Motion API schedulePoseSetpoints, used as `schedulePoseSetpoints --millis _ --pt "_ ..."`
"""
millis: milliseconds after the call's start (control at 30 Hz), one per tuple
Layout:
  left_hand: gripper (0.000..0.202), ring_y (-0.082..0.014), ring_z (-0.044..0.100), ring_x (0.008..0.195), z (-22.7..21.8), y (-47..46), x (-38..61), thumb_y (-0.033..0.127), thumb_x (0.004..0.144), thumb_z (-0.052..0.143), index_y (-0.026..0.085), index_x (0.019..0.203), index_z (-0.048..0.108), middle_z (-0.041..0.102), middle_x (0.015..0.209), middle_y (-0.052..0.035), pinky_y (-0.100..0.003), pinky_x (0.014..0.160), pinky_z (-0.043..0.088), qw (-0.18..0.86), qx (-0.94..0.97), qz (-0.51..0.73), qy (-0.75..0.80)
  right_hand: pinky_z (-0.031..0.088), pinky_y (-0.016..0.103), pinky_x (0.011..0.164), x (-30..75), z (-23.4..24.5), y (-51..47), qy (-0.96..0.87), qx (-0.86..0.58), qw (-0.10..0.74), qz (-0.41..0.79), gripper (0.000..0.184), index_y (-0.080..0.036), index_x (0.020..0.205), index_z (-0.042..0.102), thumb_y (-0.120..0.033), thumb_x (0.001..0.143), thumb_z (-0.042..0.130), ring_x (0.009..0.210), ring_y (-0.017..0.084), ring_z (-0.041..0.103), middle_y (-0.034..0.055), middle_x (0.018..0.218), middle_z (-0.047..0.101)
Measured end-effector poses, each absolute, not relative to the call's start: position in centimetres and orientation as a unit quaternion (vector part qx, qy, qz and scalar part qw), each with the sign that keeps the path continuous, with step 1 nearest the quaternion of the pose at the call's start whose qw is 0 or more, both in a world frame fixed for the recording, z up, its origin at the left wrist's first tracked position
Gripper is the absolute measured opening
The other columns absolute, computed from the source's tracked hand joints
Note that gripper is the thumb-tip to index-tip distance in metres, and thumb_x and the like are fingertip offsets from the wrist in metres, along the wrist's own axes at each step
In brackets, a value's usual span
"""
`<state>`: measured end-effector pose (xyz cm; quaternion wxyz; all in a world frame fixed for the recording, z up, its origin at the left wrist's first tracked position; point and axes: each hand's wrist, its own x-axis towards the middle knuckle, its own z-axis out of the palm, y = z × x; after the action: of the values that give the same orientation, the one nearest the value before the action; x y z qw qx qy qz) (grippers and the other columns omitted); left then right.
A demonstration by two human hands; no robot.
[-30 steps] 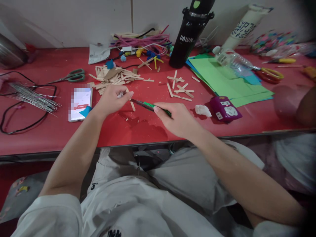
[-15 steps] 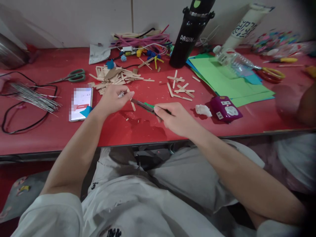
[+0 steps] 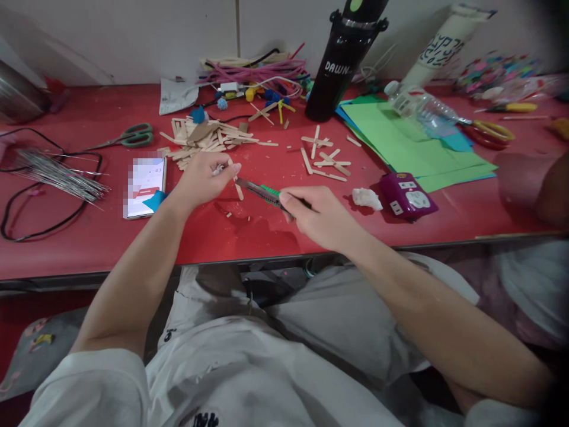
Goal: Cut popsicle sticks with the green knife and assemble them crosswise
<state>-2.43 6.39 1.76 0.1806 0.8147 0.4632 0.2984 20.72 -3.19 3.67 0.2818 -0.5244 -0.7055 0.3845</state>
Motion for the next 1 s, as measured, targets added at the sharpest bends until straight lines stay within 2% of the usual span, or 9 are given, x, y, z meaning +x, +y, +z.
schedulePoseSetpoints --millis 100,200,267,400,600,1000 --pt "0.033 -0.0108 0.03 0.058 1.5 6.6 -2.6 0.029 0.085 0.056 0.019 0.057 0.042 0.031 0.055 0.004 -0.031 0.06 0.026 0.169 0.807 0.311 0.472 0.027 0.028 0.057 21.1 3.5 -3.3 -0.749 -0.526 0.281 0.289 0.031 -0.019 0.07 0.044 -0.033 0.098 0.044 0.058 0.01 0.033 -0.0037 0.063 0.039" --pt "0.039 -0.0095 0.026 0.057 1.3 6.8 -2.7 0.028 0.085 0.056 0.019 0.055 0.034 0.025 0.056 0.0046 -0.031 0.058 0.023 0.179 0.8 0.327 0.47 0.026 0.028 0.057 21.2 3.1 -3.3 -0.759 -0.529 0.284 0.254 0.03 -0.019 0.074 0.048 -0.034 0.099 0.044 0.058 0.011 0.031 -0.0031 0.063 0.042" --pt "0.038 -0.0093 0.027 0.056 1.2 6.9 -2.7 0.028 0.086 0.056 0.019 0.055 0.037 0.026 0.055 0.0048 -0.03 0.057 0.022 0.194 0.795 0.332 0.469 0.028 0.028 0.058 21.1 2.8 -3.2 -0.765 -0.523 0.291 0.238 0.03 -0.018 0.075 0.051 -0.035 0.099 0.043 0.058 0.011 0.034 -0.0017 0.064 0.046" --pt "0.035 -0.0095 0.03 0.054 1.1 6.9 -2.7 0.029 0.087 0.056 0.018 0.056 0.044 0.03 0.052 0.0051 -0.029 0.055 0.024 0.223 0.785 0.33 0.474 0.031 0.027 0.061 21.0 2.5 -3.0 -0.775 -0.514 0.294 0.221 0.03 -0.018 0.078 0.057 -0.035 0.099 0.044 0.061 0.011 0.041 0.0006 0.07 0.055" --pt "0.037 -0.0101 0.032 0.053 1.0 6.9 -2.7 0.032 0.089 0.054 0.019 0.056 0.045 0.03 0.051 0.0049 -0.03 0.055 0.025 0.247 0.779 0.324 0.478 0.029 0.026 0.057 20.9 2.6 -2.8 -0.785 -0.507 0.289 0.209 0.029 -0.018 0.079 0.057 -0.034 0.099 0.044 0.057 0.011 0.035 -0.0019 0.064 0.048" --pt "0.04 -0.0096 0.028 0.053 0.7 7.2 -2.7 0.03 0.088 0.054 0.02 0.054 0.036 0.028 0.051 0.0051 -0.031 0.056 0.022 0.233 0.777 0.304 0.5 0.03 0.026 0.058 20.9 2.5 -2.7 -0.788 -0.505 0.291 0.198 0.029 -0.018 0.078 0.056 -0.034 0.099 0.044 0.059 0.011 0.04 0.0001 0.068 0.054"
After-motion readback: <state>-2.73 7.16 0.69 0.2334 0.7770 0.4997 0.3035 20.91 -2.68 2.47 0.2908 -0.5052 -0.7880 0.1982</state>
